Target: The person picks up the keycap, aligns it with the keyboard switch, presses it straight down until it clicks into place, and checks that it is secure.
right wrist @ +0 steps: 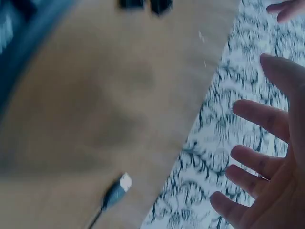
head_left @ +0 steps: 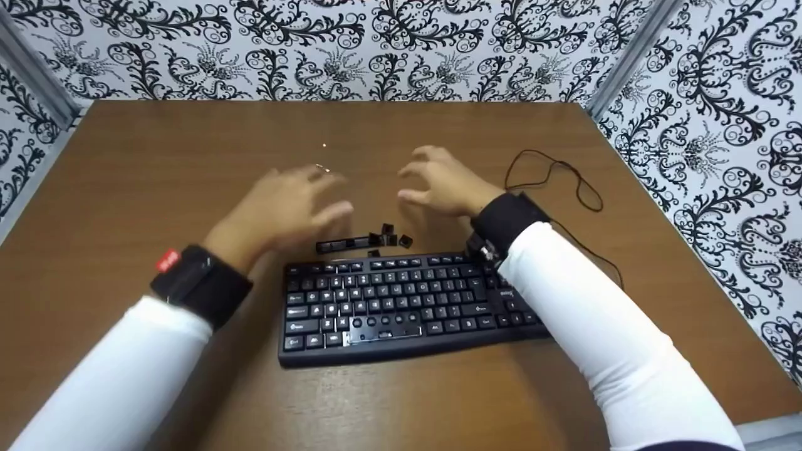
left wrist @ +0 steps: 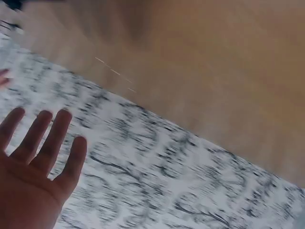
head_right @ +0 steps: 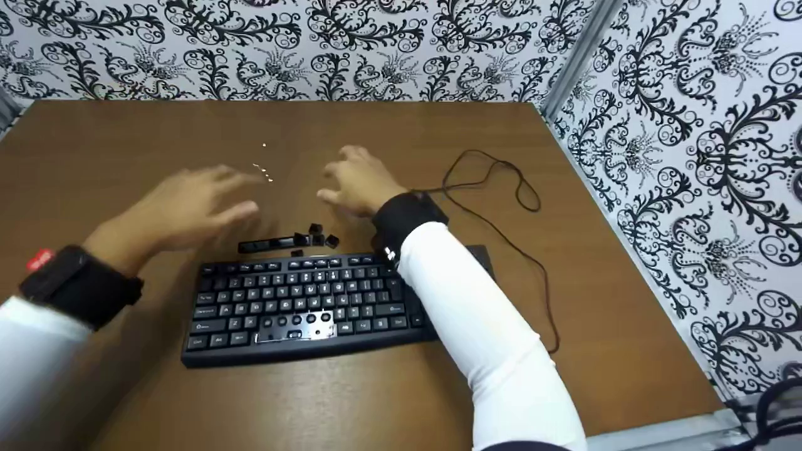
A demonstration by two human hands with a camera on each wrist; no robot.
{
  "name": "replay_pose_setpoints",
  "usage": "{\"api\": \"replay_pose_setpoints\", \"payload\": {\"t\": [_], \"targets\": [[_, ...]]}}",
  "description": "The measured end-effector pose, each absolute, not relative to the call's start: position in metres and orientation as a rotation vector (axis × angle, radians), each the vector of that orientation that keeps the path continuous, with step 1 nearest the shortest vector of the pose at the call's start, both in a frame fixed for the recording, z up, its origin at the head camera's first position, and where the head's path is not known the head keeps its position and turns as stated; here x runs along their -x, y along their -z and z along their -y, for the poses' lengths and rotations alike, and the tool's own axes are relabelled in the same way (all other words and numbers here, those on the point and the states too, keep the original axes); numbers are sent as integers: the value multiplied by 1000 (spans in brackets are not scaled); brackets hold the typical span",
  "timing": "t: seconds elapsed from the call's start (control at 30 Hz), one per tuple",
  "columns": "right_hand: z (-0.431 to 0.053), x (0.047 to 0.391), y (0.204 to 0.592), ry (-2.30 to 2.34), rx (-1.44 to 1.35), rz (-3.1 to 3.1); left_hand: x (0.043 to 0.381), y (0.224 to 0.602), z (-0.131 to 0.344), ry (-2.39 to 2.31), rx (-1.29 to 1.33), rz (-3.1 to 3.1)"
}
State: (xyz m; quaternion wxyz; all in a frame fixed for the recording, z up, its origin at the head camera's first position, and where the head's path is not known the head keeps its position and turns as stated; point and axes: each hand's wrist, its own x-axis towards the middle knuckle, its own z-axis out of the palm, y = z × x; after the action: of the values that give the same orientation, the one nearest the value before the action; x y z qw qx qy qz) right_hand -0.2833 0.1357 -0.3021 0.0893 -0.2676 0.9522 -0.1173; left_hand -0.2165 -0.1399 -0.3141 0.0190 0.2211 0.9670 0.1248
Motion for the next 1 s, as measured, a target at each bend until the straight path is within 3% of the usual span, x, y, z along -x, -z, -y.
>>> {"api": "replay_pose_setpoints", "payload": {"t": [0.43,1.0], "targets": [[-94,251,327,170,1130,-2697,131,344,119,-358,-757,-2774],[-84,251,342,192,1213,-2683,119,356,117,-359,-806,-2855]]}}
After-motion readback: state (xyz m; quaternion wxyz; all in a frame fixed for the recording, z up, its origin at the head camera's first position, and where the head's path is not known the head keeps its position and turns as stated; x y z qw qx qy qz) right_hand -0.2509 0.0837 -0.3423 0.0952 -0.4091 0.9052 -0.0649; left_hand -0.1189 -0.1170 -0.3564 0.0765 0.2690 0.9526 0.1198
